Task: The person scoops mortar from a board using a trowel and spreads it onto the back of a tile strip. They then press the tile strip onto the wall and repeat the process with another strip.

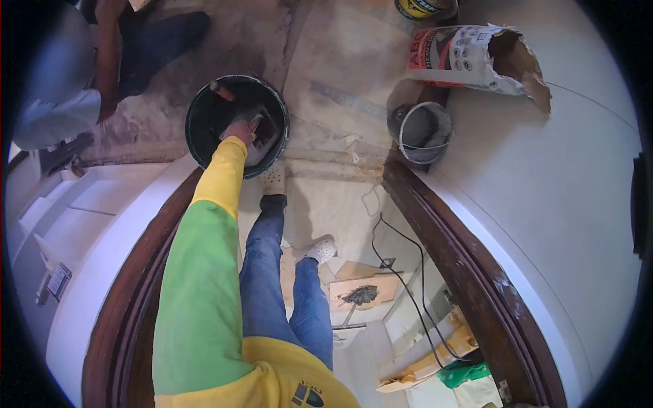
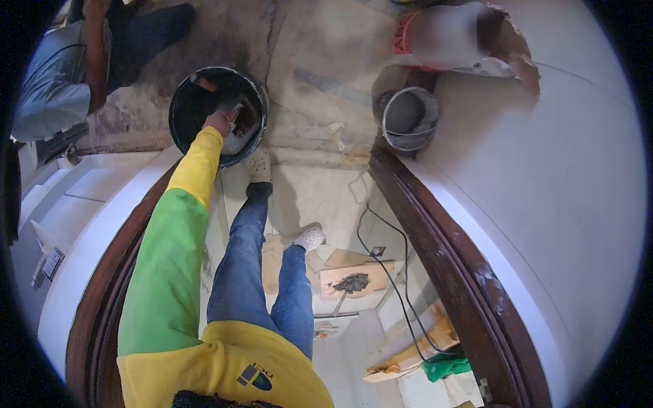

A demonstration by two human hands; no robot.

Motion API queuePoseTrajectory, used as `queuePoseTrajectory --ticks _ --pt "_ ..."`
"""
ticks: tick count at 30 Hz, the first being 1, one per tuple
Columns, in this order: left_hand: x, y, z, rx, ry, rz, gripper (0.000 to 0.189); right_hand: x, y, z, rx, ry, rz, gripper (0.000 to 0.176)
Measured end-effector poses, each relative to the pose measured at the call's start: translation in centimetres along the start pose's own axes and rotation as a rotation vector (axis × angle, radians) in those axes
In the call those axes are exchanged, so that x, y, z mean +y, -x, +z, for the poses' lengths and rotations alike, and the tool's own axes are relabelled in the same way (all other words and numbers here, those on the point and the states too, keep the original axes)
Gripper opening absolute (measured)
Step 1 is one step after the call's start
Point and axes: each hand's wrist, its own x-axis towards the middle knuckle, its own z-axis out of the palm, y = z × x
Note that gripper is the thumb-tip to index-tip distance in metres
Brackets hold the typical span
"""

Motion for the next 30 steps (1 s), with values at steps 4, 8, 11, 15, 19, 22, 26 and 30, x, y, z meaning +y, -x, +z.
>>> queuePoseTrajectory --ticks 4,8,11,15,19,22,26,30 --pt "1.9 1.5 -1.6 -0.024 -0.051 0.035 0.036 -0.6 -0.1 -0.2 -0.002 -0.075 0.036 0.091" --pt "1.0 1.4 0.3 -0.001 -0.120 0.031 0.034 0.6 -0.3 0.5 0.040 -0.144 -0.008 0.092" --pt "1.5 4.7 -1.5 0.011 -0.138 -0.001 0.032 1.3 -0.3 1.1 0.075 -0.128 -0.020 0.089" --pt "-0.3 8.4 -2.3 0.133 -0.063 0.069 0.019 2.5 -0.3 1.7 0.155 -0.037 -0.006 0.078" --pt "-2.2 11.4 -2.3 0.269 -0.015 0.131 0.012 4.0 -1.2 2.1 0.259 0.001 -0.143 0.070" --pt "-2.9 14.8 -2.5 0.386 0.026 0.168 0.006 4.1 -1.4 1.2 0.184 0.058 -0.118 0.063" --pt "-4.0 19.1 -1.8 0.584 0.091 0.338 0.007 3.9 -1.9 -0.3 0.126 -0.212 -0.163 0.052" --pt "-4.5 24.8 -0.9 0.672 0.095 0.465 0.003 7.0 -1.2 -4.9 -0.072 -0.823 -0.150 0.051"
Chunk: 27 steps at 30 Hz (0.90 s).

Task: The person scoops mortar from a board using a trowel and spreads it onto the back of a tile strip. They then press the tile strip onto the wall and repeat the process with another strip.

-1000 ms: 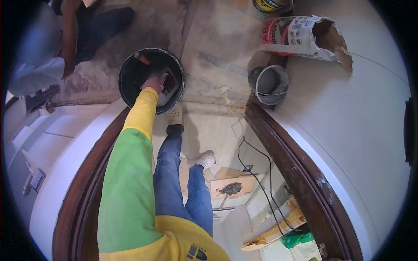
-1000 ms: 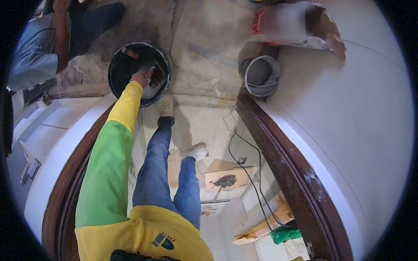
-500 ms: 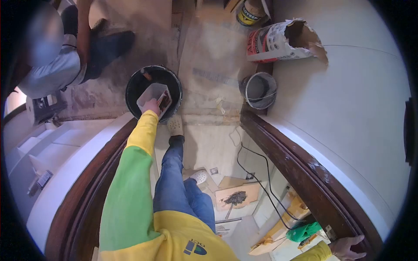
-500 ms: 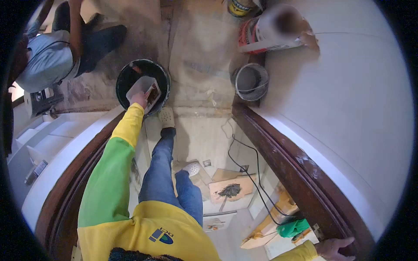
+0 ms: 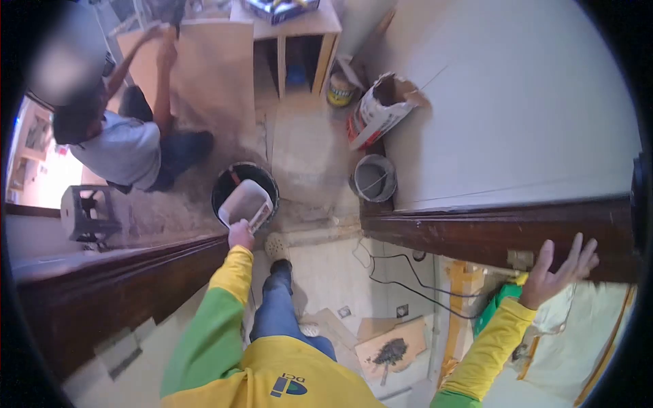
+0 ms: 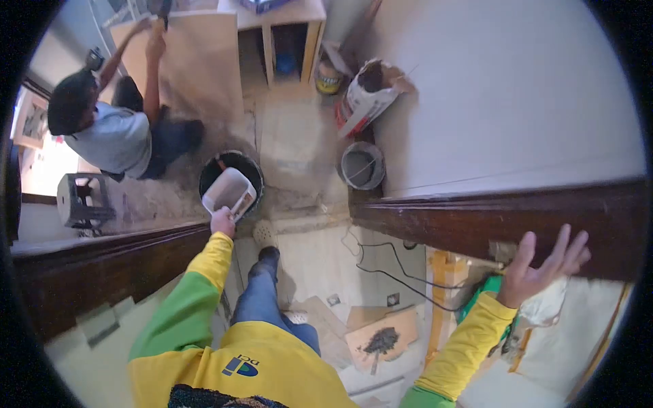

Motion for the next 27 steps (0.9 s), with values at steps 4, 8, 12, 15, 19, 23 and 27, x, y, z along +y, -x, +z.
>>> queuePoseTrajectory --ticks 4,8,12,15,19,23,27 --pt "5.4 5.8 -4.8 0.016 0.015 0.128 0.004 -0.4 10.3 -8.5 -0.158 -0.847 0.505 0.040" --pt "10.7 13.2 -7.3 0.015 0.062 0.349 0.004 -1.5 27.4 -21.1 -0.596 -0.818 0.713 0.022" --pt "14.3 20.6 -6.8 -0.070 0.068 0.627 0.003 -0.7 49.2 -33.9 -0.639 -0.675 1.134 0.027" --pt "18.0 26.2 -6.5 -0.172 0.223 0.866 0.003 -1.7 64.4 -44.8 -1.018 -0.335 1.331 0.031" --pt "23.3 33.3 -8.1 -0.388 0.088 1.049 0.003 -4.7 73.2 -57.6 -1.078 -0.134 1.852 0.037" --pt "27.4 38.0 -4.2 -0.557 -0.002 1.284 0.010 -8.5 78.6 -61.5 -0.992 0.022 2.037 0.039" --pt "32.2 44.9 -0.2 -0.699 -0.155 1.456 0.014 -10.5 77.5 -60.8 -0.791 -0.082 2.233 0.039"
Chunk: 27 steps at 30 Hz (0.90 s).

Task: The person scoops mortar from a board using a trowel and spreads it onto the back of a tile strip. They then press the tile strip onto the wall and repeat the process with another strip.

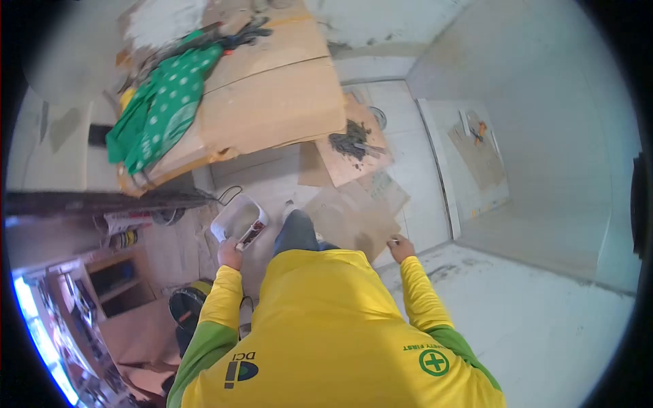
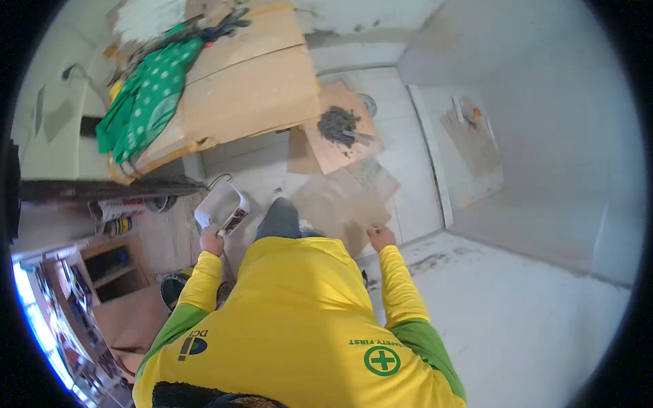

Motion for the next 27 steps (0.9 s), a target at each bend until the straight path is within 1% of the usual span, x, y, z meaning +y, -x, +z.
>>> queuePoseTrajectory --ticks 1,2,3,4,5,6,7,9,10,12,13,14,15,16,17,18,19,20,21,22,23,24,25,27 --pt "1.8 -1.7 0.8 -0.073 -0.046 0.008 0.015 0.0 0.3 1.0 -0.026 -0.005 0.007 0.038" --pt "3.3 -3.5 1.4 -0.115 -0.043 0.106 0.010 0.0 0.5 2.2 -0.057 -0.006 0.014 0.037" --pt "4.5 -5.1 2.6 -0.135 -0.036 0.126 0.010 -0.8 1.0 2.7 -0.127 -0.066 0.044 0.038" --pt "5.5 -6.9 4.3 -0.174 -0.058 0.188 0.008 -1.6 1.2 2.9 -0.197 -0.124 0.071 0.038" --pt "6.5 -8.1 5.8 -0.218 -0.080 0.245 0.009 -1.0 1.2 3.8 -0.236 -0.130 -0.079 0.040" --pt "7.6 -9.3 7.2 -0.235 -0.069 0.252 0.009 0.5 0.6 5.1 -0.275 -0.134 -0.234 0.042" --pt "8.8 -11.1 8.7 -0.277 -0.056 0.284 0.012 1.5 -0.7 6.0 -0.274 -0.127 -0.218 0.042" --pt "12.0 -14.1 11.0 -0.326 -0.038 0.316 0.015 3.5 -3.3 6.9 -0.496 0.045 -0.193 0.043" --pt "13.9 -15.6 11.7 -0.345 -0.041 0.326 0.014 2.5 -4.4 5.4 -0.497 0.049 -0.179 0.043" --pt "17.3 -18.4 12.8 -0.386 -0.036 0.343 0.012 -0.7 -6.2 1.2 -0.699 0.213 -0.009 0.040" --pt "19.1 -19.6 13.5 -0.427 -0.059 0.339 0.013 -0.3 -7.6 0.7 -0.705 0.222 0.011 0.040" --pt "20.9 -20.4 14.2 -0.466 -0.082 0.327 0.014 0.1 -9.0 0.2 -0.720 0.251 -0.015 0.041" --pt "21.0 -19.9 16.5 -0.490 -0.075 0.310 0.014 0.9 -9.3 -0.4 -0.746 0.273 -0.042 0.041" --pt "20.0 -19.8 20.5 -0.405 -0.073 0.255 0.015 0.0 -10.0 -2.3 -0.747 0.302 -0.010 0.045" --pt "20.2 -20.9 23.2 -0.307 -0.071 0.207 0.016 -1.4 -11.1 -4.8 -0.748 0.309 -0.007 0.045" --pt "21.3 -22.2 23.8 -0.315 -0.068 0.204 0.016 -2.9 -11.6 -7.4 -0.689 0.327 -0.006 0.048" --pt "22.6 -23.3 23.7 -0.342 -0.043 0.323 0.018 -3.2 -12.1 -9.1 -0.634 0.342 0.002 0.050" --pt "24.0 -24.1 23.5 -0.371 -0.017 0.444 0.019 -2.3 -13.2 -9.9 -0.645 0.337 0.018 0.050" --pt "25.4 -24.5 23.3 -0.391 -0.017 0.447 0.019 -1.3 -14.4 -10.5 -0.581 0.265 0.128 0.053" --pt "27.1 -24.7 23.1 -0.395 -0.015 0.379 0.020 -0.5 -15.1 -11.1 -0.510 0.192 0.231 0.055" --pt "28.7 -25.3 23.2 -0.392 -0.009 0.307 0.021 0.1 -15.8 -11.7 -0.514 0.192 0.236 0.055" --pt "30.0 -25.9 23.5 -0.393 -0.009 0.302 0.021 0.2 -16.6 -12.5 -0.464 0.180 0.258 0.054" --pt "31.0 -26.2 23.8 -0.384 -0.020 0.281 0.015 0.3 -17.6 -13.3 -0.419 0.172 0.271 0.053" --pt "32.7 -26.3 24.2 -0.368 -0.047 0.221 0.013 1.1 -19.8 -14.0 -0.417 0.184 0.231 0.051"
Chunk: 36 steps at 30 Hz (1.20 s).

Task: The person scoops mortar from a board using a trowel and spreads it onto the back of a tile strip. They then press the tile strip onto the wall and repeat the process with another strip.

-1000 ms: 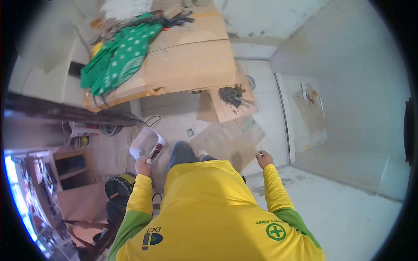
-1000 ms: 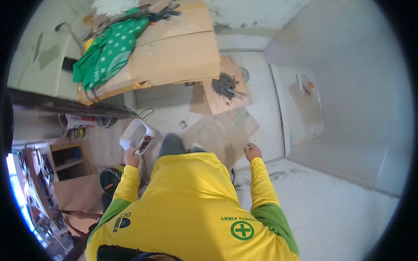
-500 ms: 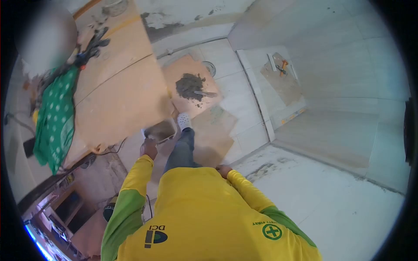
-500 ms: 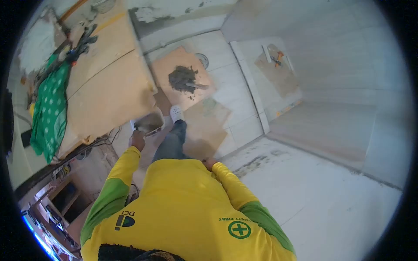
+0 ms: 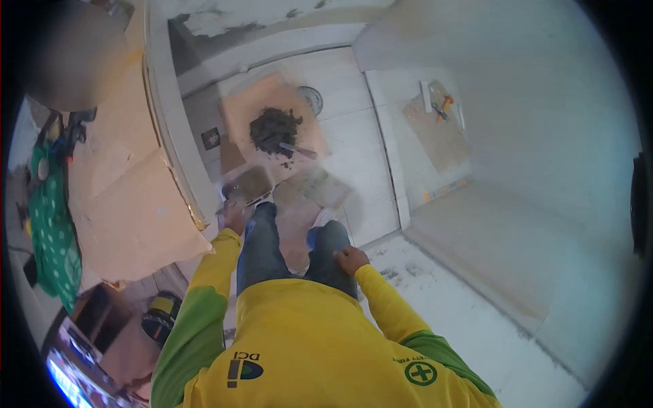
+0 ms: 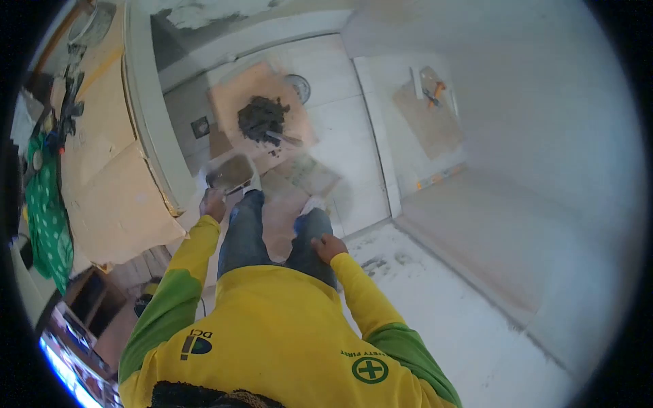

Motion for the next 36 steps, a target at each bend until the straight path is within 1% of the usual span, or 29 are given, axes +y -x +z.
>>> queuePoseTrajectory --ticks 3,5,6,8,9,11,12,14,16,17,18,19,20,21,22,23,25,27,28,29,30,31,35,36 --pt "0.6 -1.3 1.4 0.046 -0.011 -0.064 0.017 1.1 -4.5 -1.3 0.015 0.014 -0.107 0.048" --pt "-0.5 -2.9 4.3 0.080 -0.032 0.043 0.035 2.0 -8.9 -2.6 0.018 0.015 -0.191 0.047" --pt "-0.3 -3.2 4.5 0.085 -0.049 0.012 0.035 2.5 -11.1 -2.9 0.038 0.000 -0.251 0.045" --pt "1.9 -5.5 3.7 -0.118 -0.135 -0.099 0.032 3.8 -17.5 -2.8 0.104 0.018 -0.340 0.042" --pt "2.1 -6.1 4.4 -0.125 -0.148 -0.122 0.032 4.8 -20.9 -1.7 0.138 0.054 -0.360 0.039" --pt "1.7 -8.8 6.4 -0.146 -0.181 -0.088 0.028 2.8 -24.9 -3.2 0.189 -0.059 -0.374 0.033" --pt "0.9 -10.4 7.9 -0.138 -0.193 -0.094 0.028 2.1 -27.9 -3.1 0.220 -0.080 -0.425 0.032" --pt "-0.7 -13.0 11.5 -0.211 -0.299 -0.101 0.018 0.7 -33.8 -2.4 0.246 -0.103 -0.478 0.031" --pt "-0.2 -15.5 12.5 -0.245 -0.323 -0.108 0.018 -1.4 -39.1 -1.6 0.479 -0.043 -0.641 0.031" --pt "-0.4 -16.7 13.0 -0.282 -0.343 -0.104 0.018 -2.8 -41.0 -1.5 0.474 -0.044 -0.651 0.031" --pt "-1.4 -17.6 14.5 -0.279 -0.345 -0.115 0.018 -4.2 -42.4 -1.5 0.451 0.039 -0.673 0.033" --pt "-2.4 -18.7 15.9 -0.248 -0.362 -0.042 0.018 -5.3 -44.4 -1.1 0.435 0.123 -0.697 0.036" --pt "-3.3 -19.8 17.1 -0.212 -0.380 0.033 0.019 -6.4 -46.2 -0.5 0.442 0.127 -0.713 0.036" --pt "-3.6 -20.7 17.8 -0.195 -0.382 0.025 0.019 -7.3 -48.1 0.3 0.284 0.285 -0.695 0.040" --pt "-3.4 -21.6 18.1 -0.246 -0.418 0.016 0.020 -7.8 -49.8 1.2 0.130 0.443 -0.670 0.045" --pt "-3.0 -22.0 18.4 -0.295 -0.452 0.006 0.021 -8.0 -51.0 2.3 0.146 0.452 -0.685 0.045" --pt "-2.9 -22.8 19.3 -0.264 -0.488 0.012 0.021 -8.0 -53.0 4.0 0.025 0.546 -0.628 0.053" --pt "-3.2 -23.0 20.1 -0.237 -0.522 0.014 0.021 -8.0 -53.9 4.3 0.021 0.584 -0.615 0.053" --pt "-3.4 -23.0 20.5 -0.187 -0.518 0.055 0.020 -8.0 -54.0 4.1 0.007 0.611 -0.588 0.053" --pt "-3.5 -22.9 20.8 -0.138 -0.515 0.096 0.019 -8.1 -54.0 3.5 0.015 0.622 -0.598 0.053" --pt "-3.3 -22.8 20.7 -0.125 -0.513 0.088 0.019 -8.1 -53.6 2.6 -0.008 0.630 -0.622 0.049" --pt "-2.9 -22.9 20.6 -0.146 -0.544 0.052 0.018 -8.3 -53.1 1.9 -0.034 0.636 -0.644 0.046" --pt "-1.4 -23.0 20.0 -0.214 -0.578 -0.039 0.017 -9.5 -52.2 0.2 -0.021 0.722 -0.724 0.043" --pt "-0.9 -23.0 19.7 -0.217 -0.576 -0.049 0.017 -10.3 -50.0 -0.9 -0.036 0.733 -0.745 0.043"
